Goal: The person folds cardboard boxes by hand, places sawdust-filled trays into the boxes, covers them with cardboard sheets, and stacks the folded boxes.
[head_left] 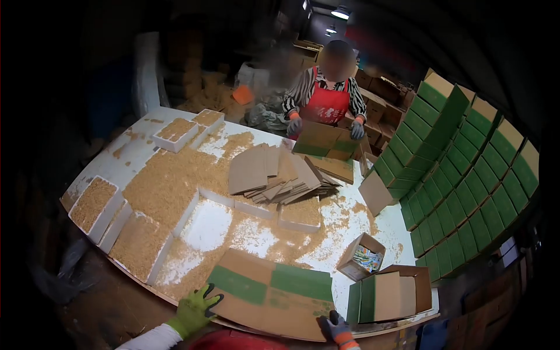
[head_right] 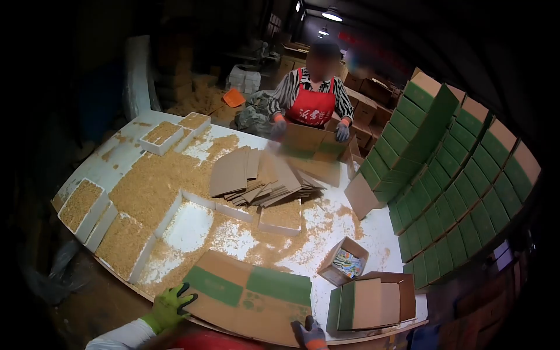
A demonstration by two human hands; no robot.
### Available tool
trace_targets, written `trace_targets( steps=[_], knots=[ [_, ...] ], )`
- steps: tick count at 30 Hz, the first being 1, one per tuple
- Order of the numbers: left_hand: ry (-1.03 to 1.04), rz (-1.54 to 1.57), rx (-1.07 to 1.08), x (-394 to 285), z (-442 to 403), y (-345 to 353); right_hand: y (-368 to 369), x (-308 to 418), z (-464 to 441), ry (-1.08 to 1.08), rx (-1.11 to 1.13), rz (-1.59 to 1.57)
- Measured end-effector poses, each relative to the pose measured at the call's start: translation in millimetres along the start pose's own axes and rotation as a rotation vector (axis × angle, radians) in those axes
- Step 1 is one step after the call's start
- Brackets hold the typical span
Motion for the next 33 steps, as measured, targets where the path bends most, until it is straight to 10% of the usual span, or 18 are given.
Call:
trace_targets(
  steps=[2,4,7,10,12,17,28,33],
  knots=[
    [0.101,0.083,-0.026,1.4,-27.8,-29.5,-59.4,79.5,-23.2,-0.154,0.281,-0.202],
    [0.147,0.098,-0.082,-9.1,-56.2,-61.1,-152.1,259.0,-24.9,-0.779,0.014,0.353],
    [0.053,-0.029,0.26,-24.3,-120.0,-63.8,-129.8,313.5,-38.8,-0.91,0.06,0.317],
    [0.009,-0.433,0.292,-55.3,-161.9,-62.7,-72.4,315.7,-83.1,-0.767,0.134,0.589],
    [0.256,-0.293,-0.194,-108.5,-149.8,-73.9,-74.6,320.8,-100.0,-0.801,0.068,0.545],
    [0.485,0.008,-0.511,-160.4,-95.7,-42.4,-62.6,271.1,-190.9,-0.696,0.417,0.246],
    [0.744,0.334,0.048,-246.2,-19.8,-8.1,0.1,367.4,-194.1,-0.902,0.325,0.626],
    [0.491,0.909,-0.17,-119.8,-64.6,-106.7,0.8,365.5,-198.8,-0.898,0.348,0.601]
  ],
)
Point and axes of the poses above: each hand's wrist, its own z-axis away from the middle knuckle, its own y-axis out of the palm, x = y × z, the point moved 9 cm from there along -z, towards the middle knuckle, and after that the axes turned 12 degrees about -y, right-handed, at the moved point
